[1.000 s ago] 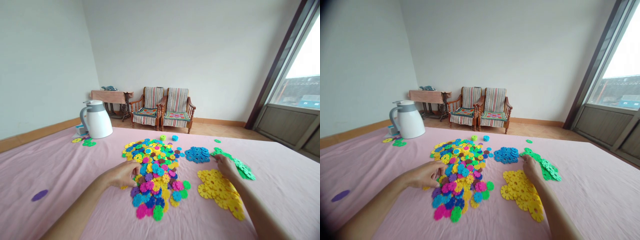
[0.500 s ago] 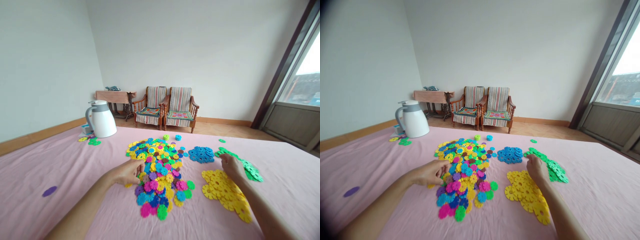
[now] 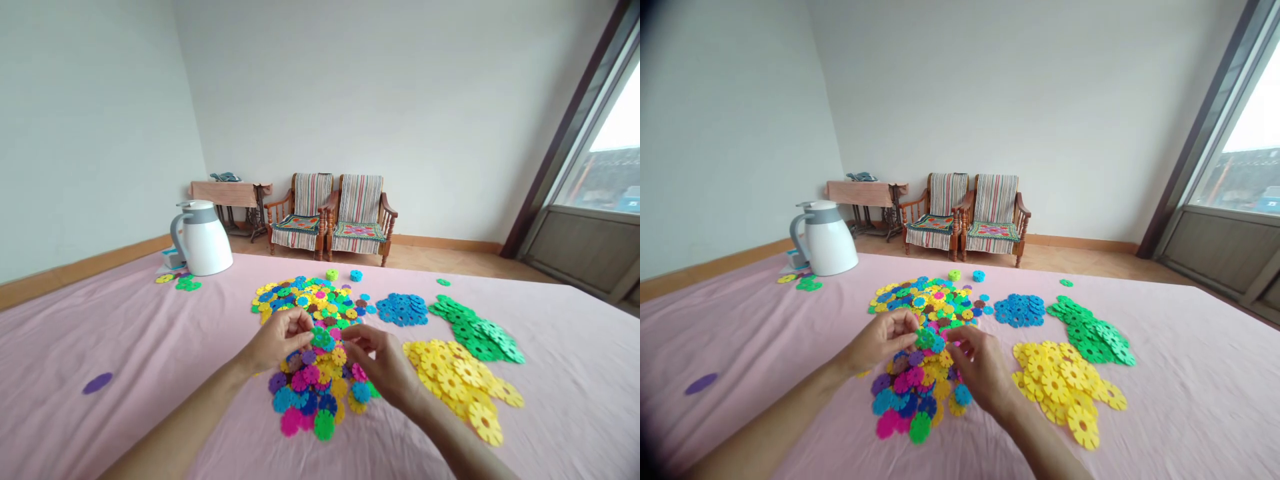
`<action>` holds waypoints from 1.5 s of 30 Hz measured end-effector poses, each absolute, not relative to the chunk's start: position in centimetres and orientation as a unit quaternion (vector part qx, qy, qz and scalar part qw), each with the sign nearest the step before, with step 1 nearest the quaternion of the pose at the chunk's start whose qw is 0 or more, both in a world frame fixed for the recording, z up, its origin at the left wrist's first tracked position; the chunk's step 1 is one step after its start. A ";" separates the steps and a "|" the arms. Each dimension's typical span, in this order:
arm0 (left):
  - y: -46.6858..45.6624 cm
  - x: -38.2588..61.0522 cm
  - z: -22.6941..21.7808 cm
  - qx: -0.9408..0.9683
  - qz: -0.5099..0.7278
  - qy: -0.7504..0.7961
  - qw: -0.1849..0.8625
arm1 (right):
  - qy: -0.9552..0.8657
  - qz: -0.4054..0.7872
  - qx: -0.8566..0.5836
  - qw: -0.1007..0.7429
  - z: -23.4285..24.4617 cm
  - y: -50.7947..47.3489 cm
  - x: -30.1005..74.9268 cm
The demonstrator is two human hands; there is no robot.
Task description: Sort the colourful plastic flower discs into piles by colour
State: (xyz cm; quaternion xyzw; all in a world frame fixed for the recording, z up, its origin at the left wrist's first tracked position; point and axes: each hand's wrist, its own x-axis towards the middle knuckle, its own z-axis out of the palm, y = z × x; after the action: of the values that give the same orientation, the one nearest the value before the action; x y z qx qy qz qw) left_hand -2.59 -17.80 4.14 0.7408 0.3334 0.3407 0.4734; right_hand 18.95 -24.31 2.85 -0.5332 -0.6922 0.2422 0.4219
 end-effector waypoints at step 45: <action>-14.1 -5.4 2.0 0.793 0.353 0.479 0.132 | -0.553 -0.081 -0.719 0.413 1.0 -20.9 31.0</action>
State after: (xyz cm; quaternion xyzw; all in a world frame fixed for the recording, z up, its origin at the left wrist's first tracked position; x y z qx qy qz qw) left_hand -5.36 -14.06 1.98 0.7928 0.4789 0.3532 0.1318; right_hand 31.03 -20.92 1.04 -0.7194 -0.5525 -0.0808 0.4131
